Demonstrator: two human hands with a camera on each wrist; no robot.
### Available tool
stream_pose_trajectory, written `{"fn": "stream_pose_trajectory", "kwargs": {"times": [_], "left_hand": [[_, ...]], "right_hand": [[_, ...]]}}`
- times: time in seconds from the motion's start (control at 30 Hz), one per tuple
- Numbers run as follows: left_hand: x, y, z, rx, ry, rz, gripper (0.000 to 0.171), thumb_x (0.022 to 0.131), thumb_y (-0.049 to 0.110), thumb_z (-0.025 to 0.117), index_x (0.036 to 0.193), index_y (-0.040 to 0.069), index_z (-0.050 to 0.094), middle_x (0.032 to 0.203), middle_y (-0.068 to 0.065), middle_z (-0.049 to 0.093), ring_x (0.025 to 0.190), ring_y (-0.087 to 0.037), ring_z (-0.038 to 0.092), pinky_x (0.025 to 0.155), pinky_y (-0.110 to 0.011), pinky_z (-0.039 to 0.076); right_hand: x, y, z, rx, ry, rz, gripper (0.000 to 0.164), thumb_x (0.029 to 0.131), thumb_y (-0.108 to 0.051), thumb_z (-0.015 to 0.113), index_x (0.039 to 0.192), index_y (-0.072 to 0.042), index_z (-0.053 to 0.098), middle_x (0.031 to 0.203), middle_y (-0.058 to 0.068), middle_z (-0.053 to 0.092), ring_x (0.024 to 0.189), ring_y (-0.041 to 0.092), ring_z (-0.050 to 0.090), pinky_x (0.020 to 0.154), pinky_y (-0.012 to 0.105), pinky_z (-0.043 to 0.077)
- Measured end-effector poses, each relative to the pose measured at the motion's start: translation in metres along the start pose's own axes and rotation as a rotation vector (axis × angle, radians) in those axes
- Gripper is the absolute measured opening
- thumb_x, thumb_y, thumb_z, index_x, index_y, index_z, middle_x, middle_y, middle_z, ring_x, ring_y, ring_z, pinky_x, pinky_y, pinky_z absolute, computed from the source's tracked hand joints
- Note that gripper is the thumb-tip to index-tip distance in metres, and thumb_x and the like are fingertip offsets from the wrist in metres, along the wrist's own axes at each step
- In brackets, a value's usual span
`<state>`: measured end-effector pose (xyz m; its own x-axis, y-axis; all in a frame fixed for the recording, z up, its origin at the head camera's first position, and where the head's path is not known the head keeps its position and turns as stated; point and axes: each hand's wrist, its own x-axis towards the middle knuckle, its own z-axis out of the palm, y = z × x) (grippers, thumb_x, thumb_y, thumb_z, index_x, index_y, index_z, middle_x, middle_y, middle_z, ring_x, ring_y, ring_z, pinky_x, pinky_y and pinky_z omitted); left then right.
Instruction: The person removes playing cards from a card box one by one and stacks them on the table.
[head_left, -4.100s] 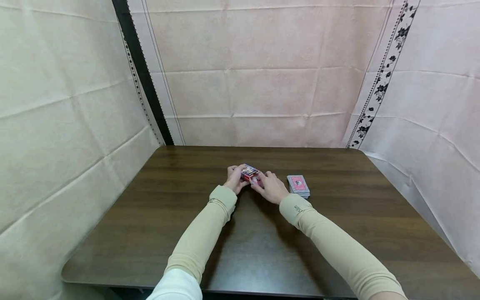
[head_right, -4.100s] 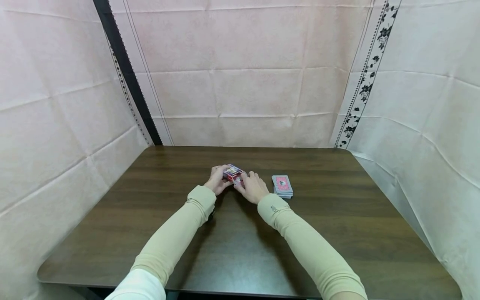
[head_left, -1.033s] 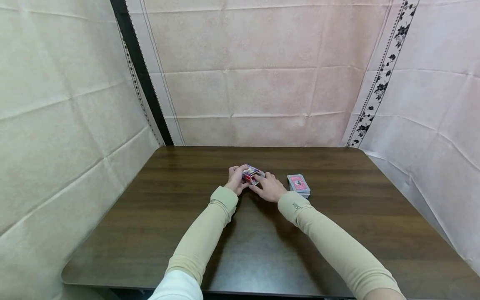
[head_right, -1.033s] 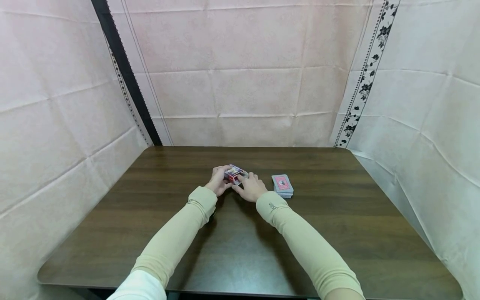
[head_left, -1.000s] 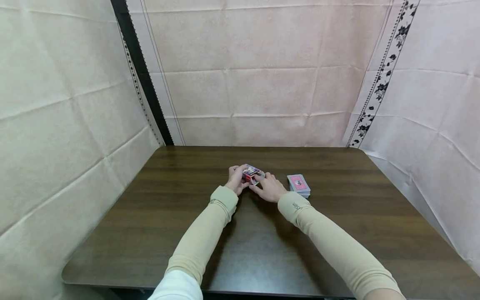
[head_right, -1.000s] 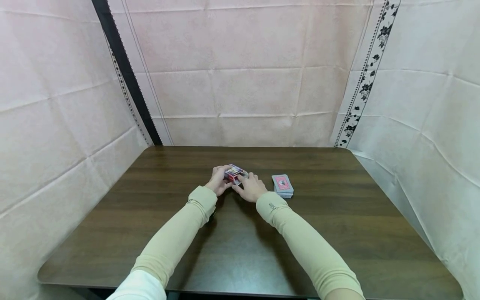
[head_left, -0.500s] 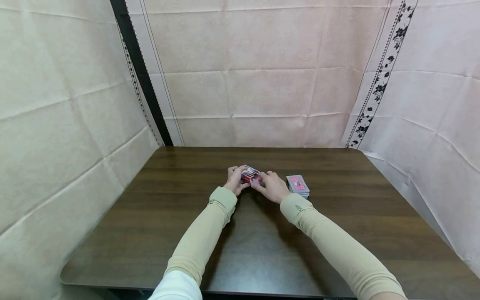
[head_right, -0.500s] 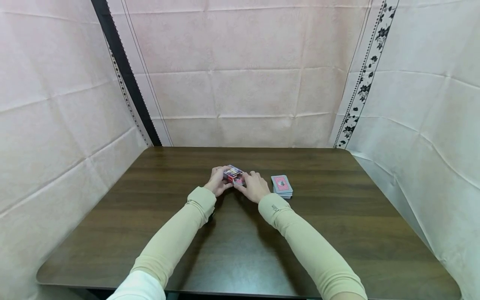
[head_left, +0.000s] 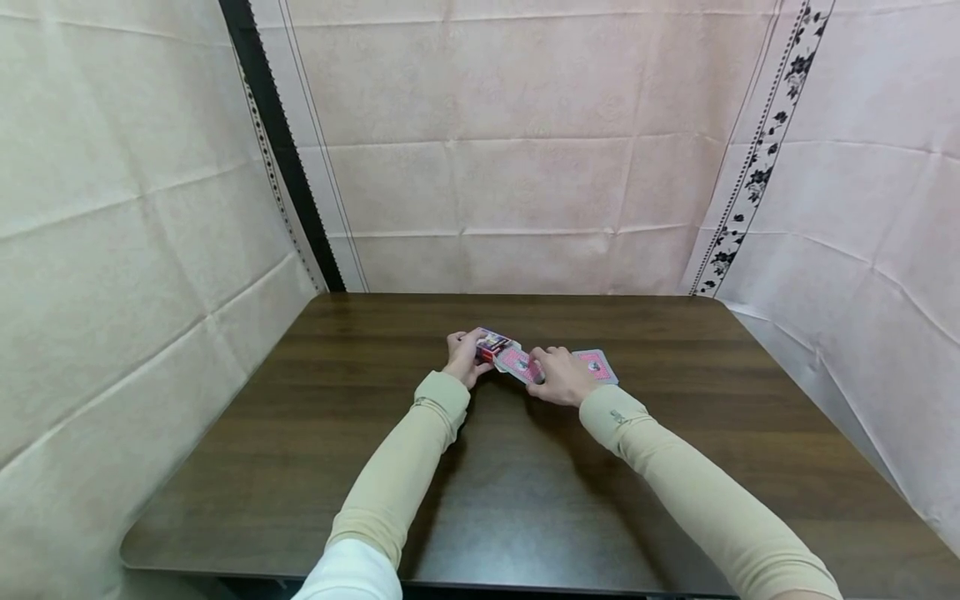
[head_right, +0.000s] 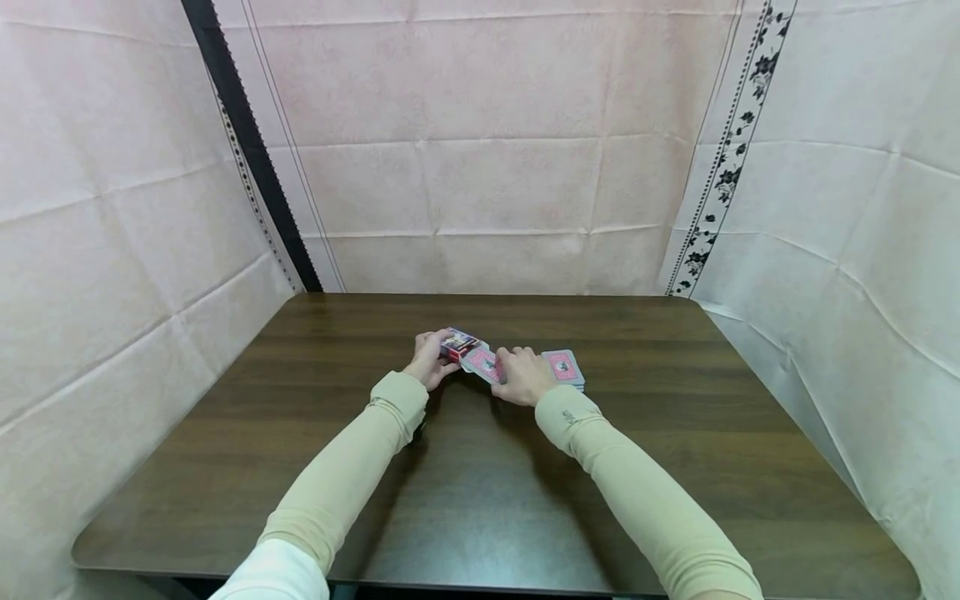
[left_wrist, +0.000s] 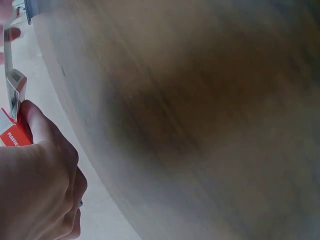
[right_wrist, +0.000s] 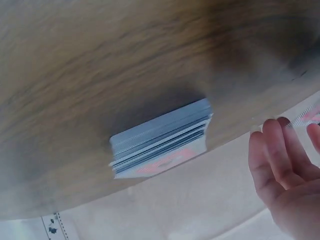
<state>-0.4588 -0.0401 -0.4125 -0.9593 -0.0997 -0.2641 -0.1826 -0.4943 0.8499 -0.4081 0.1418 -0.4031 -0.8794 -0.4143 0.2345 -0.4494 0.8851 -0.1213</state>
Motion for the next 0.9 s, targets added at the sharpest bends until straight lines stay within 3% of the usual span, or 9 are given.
{"fn": "stream_pose_trajectory", "kwargs": {"times": [0.33, 0.6, 0.9], "left_hand": [[-0.003, 0.003, -0.002, -0.014, 0.01, -0.004, 0.049, 0.084, 0.013, 0.056, 0.118, 0.015, 0.021, 0.119, -0.022, 0.043, 0.102, -0.034, 0.052, 0.084, -0.05, 0.046], [-0.003, 0.004, -0.001, -0.011, 0.013, 0.0, 0.051, 0.084, 0.012, 0.055, 0.121, 0.014, 0.02, 0.122, -0.023, 0.041, 0.105, -0.035, 0.051, 0.085, -0.05, 0.046], [-0.004, 0.005, -0.002, -0.007, -0.003, -0.016, 0.053, 0.085, 0.013, 0.055, 0.123, 0.015, 0.019, 0.125, -0.023, 0.037, 0.108, -0.036, 0.049, 0.086, -0.049, 0.045]], "right_hand": [[-0.01, 0.014, -0.004, 0.031, 0.071, -0.025, 0.049, 0.073, -0.036, 0.065, 0.113, -0.01, 0.054, 0.093, 0.007, 0.057, 0.092, 0.027, 0.052, 0.073, 0.041, 0.046], [-0.016, 0.03, -0.006, -0.047, 0.152, 0.051, 0.05, 0.076, -0.044, 0.062, 0.111, -0.009, 0.054, 0.096, 0.01, 0.059, 0.089, 0.028, 0.053, 0.073, 0.043, 0.045], [-0.022, 0.047, -0.006, -0.09, 0.181, 0.123, 0.045, 0.076, -0.043, 0.062, 0.101, -0.007, 0.053, 0.09, 0.012, 0.059, 0.089, 0.033, 0.053, 0.072, 0.047, 0.044]]}}
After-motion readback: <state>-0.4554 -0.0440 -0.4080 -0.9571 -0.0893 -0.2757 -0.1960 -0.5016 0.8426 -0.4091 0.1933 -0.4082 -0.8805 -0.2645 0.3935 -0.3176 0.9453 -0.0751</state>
